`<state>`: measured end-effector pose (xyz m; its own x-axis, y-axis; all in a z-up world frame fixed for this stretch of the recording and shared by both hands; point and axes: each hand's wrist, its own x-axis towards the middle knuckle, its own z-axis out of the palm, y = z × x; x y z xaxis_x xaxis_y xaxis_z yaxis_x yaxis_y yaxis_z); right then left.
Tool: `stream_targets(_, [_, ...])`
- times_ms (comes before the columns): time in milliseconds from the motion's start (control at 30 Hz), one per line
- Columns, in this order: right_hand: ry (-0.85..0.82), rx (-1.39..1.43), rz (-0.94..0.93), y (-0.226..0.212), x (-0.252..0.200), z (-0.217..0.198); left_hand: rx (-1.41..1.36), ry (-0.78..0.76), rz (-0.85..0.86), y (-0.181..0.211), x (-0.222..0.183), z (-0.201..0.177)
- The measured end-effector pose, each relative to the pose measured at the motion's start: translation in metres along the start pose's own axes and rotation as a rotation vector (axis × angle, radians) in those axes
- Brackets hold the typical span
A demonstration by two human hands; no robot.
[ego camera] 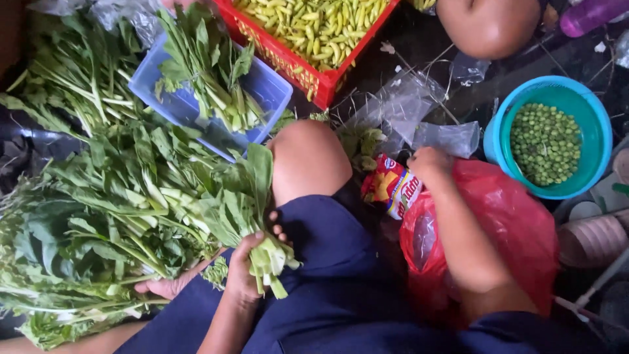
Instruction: Sorting and bundling mustard greens by hand while sitting on the floor
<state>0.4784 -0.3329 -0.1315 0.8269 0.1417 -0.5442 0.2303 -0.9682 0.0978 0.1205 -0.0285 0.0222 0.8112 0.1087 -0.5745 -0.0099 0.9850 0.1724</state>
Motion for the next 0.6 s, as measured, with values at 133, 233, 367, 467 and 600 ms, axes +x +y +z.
stream_targets(133, [0.085,0.7,-0.038,0.02,-0.023,-0.038,0.024,0.047,0.061,0.001,-0.008,-0.009])
stream_targets(233, [0.04,1.221,-0.318,0.026,-0.043,-0.083,-0.006,-0.003,0.089,0.005,-0.013,-0.01])
stream_targets(367, [0.119,1.083,-0.417,-0.001,-0.103,-0.173,-0.061,-0.073,0.181,0.011,-0.023,-0.012])
stream_targets(467, [0.164,0.992,-0.622,-0.033,-0.139,-0.218,-0.104,-0.123,0.239,0.019,-0.038,-0.013])
stream_targets(600, [0.059,1.023,-0.907,-0.089,-0.178,-0.252,-0.146,-0.168,0.353,0.032,-0.062,-0.016])
